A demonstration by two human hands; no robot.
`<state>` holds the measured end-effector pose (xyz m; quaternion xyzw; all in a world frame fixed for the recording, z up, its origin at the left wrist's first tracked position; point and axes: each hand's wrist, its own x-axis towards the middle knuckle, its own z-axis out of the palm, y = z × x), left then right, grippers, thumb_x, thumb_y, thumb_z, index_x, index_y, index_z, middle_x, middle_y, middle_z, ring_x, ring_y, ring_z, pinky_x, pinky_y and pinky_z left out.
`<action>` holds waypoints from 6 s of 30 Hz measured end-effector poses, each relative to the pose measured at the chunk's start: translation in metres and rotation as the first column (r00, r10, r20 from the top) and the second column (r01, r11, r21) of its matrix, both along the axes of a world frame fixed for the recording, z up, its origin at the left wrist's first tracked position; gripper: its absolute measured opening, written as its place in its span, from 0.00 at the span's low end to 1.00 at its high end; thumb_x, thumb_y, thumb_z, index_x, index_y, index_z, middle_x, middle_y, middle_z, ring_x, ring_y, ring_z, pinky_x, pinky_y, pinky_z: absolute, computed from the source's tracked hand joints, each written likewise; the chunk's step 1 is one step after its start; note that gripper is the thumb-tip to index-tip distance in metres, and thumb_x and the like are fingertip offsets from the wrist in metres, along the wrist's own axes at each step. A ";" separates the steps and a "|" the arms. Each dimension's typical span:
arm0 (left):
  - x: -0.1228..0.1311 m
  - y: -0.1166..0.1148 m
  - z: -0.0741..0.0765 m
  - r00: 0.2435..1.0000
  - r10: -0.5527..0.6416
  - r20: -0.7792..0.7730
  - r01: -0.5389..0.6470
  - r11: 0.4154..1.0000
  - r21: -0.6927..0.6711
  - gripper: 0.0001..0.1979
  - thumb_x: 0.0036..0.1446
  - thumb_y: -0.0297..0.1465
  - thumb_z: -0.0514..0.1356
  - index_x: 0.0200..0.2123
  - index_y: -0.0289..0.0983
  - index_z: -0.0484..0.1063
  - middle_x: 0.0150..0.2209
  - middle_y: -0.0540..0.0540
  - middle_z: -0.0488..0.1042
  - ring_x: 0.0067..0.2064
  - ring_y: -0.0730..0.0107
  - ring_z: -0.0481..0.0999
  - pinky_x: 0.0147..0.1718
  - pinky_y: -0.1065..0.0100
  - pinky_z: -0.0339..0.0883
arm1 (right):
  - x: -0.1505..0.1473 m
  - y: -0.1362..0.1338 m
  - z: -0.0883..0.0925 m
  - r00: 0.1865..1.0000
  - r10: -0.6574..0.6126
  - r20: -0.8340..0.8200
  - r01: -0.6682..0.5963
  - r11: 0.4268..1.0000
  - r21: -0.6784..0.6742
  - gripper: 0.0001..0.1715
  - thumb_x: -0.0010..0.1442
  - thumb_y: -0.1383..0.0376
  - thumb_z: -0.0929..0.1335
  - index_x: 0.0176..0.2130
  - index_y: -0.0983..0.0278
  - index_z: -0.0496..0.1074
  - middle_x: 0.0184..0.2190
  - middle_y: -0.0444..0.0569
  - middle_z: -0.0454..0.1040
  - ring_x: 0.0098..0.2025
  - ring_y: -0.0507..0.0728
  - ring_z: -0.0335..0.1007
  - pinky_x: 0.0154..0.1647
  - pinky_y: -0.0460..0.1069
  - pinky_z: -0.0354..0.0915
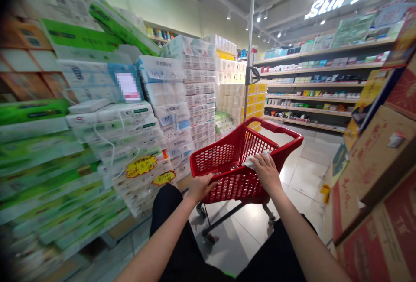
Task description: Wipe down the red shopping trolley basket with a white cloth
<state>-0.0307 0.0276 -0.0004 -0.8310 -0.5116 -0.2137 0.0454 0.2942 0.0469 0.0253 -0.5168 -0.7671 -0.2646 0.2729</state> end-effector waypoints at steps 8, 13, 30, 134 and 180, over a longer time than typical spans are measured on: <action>-0.003 0.002 0.003 0.998 0.042 0.045 -0.040 0.998 -0.052 0.13 0.62 0.45 0.54 0.42 0.44 0.69 0.37 0.47 0.77 0.37 0.63 0.76 0.35 0.68 0.62 | -0.119 -0.031 -0.027 0.986 0.164 -0.031 -0.165 0.986 -0.037 0.32 0.65 0.67 0.59 0.66 0.53 0.52 0.61 0.48 0.61 0.65 0.61 0.50 0.66 0.61 0.47; -0.007 0.002 0.005 0.999 -0.015 0.048 0.017 0.999 -0.041 0.15 0.63 0.46 0.51 0.40 0.45 0.70 0.36 0.49 0.77 0.36 0.65 0.76 0.34 0.69 0.61 | -0.082 -0.016 -0.015 0.973 0.224 0.063 -0.216 0.970 -0.111 0.27 0.64 0.66 0.61 0.62 0.51 0.59 0.57 0.45 0.66 0.62 0.59 0.55 0.65 0.58 0.49; -0.005 -0.001 0.006 1.000 0.024 0.020 -0.024 0.999 -0.025 0.18 0.64 0.48 0.48 0.40 0.41 0.69 0.35 0.46 0.76 0.36 0.64 0.76 0.32 0.69 0.60 | -0.035 -0.002 -0.011 0.999 0.005 -0.054 -0.003 0.999 0.035 0.23 0.64 0.69 0.57 0.55 0.57 0.67 0.57 0.48 0.66 0.64 0.60 0.52 0.64 0.60 0.51; 0.058 -0.019 0.034 0.922 -0.296 0.249 0.296 0.954 0.038 0.13 0.67 0.34 0.46 0.45 0.40 0.69 0.46 0.46 0.71 0.49 0.66 0.70 0.49 0.64 0.64 | -0.079 -0.072 -0.025 0.934 0.144 -0.328 -0.214 0.958 -0.188 0.13 0.65 0.58 0.61 0.46 0.60 0.67 0.42 0.51 0.72 0.45 0.59 0.69 0.47 0.56 0.66; 0.046 -0.005 -0.014 0.751 -0.586 -0.304 0.660 0.687 0.304 0.15 0.67 0.33 0.51 0.55 0.39 0.64 0.48 0.47 0.73 0.52 0.69 0.69 0.59 0.61 0.57 | -0.052 -0.083 -0.055 0.942 0.178 -0.286 -0.227 0.962 -0.148 0.19 0.68 0.65 0.54 0.40 0.63 0.71 0.38 0.49 0.74 0.41 0.56 0.63 0.46 0.53 0.54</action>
